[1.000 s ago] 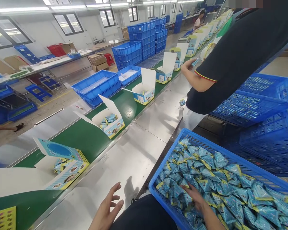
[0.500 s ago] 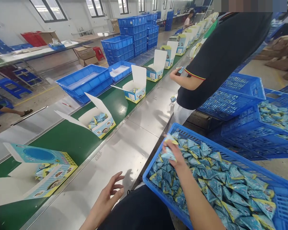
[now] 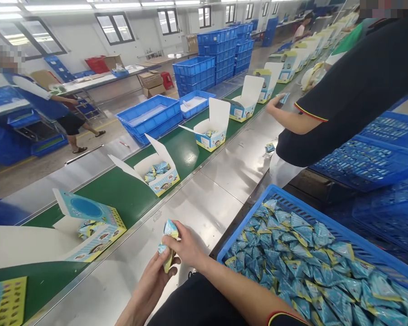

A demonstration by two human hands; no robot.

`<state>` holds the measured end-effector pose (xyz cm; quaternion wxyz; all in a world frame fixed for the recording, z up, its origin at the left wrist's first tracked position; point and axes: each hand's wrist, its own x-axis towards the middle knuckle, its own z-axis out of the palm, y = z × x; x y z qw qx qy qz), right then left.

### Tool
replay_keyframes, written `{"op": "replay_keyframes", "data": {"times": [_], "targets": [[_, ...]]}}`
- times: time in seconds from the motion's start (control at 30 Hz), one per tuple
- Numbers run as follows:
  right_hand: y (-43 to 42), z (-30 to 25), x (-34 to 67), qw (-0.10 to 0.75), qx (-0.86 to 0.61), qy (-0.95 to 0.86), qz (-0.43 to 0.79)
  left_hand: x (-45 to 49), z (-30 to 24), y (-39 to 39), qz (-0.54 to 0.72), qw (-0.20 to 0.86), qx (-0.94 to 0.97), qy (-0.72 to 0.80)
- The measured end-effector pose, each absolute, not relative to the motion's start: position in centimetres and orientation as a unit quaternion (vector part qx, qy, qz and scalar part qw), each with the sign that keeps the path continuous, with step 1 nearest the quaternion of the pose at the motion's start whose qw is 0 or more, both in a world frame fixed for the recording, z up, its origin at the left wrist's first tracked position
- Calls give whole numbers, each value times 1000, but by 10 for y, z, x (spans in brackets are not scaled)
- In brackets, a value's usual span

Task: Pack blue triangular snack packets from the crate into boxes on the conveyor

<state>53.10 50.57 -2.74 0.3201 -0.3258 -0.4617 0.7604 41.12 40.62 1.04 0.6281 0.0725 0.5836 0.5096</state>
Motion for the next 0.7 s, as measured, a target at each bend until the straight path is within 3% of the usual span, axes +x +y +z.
{"op": "replay_keyframes", "data": {"times": [0.1,0.27,0.43,0.7], "targets": [[511,-40,534,298,-318,-426,793,394,5,394,507,624,1,595],[528,-56,546,385,-382,-281,792,356,12,370,567,566,-98,591],[549,-55,569,375,-398,-255,798,317,22,352,607,448,-110,647],[577,-53,584,434,-423,-201,770,287,33,336,468,244,134,839]]}}
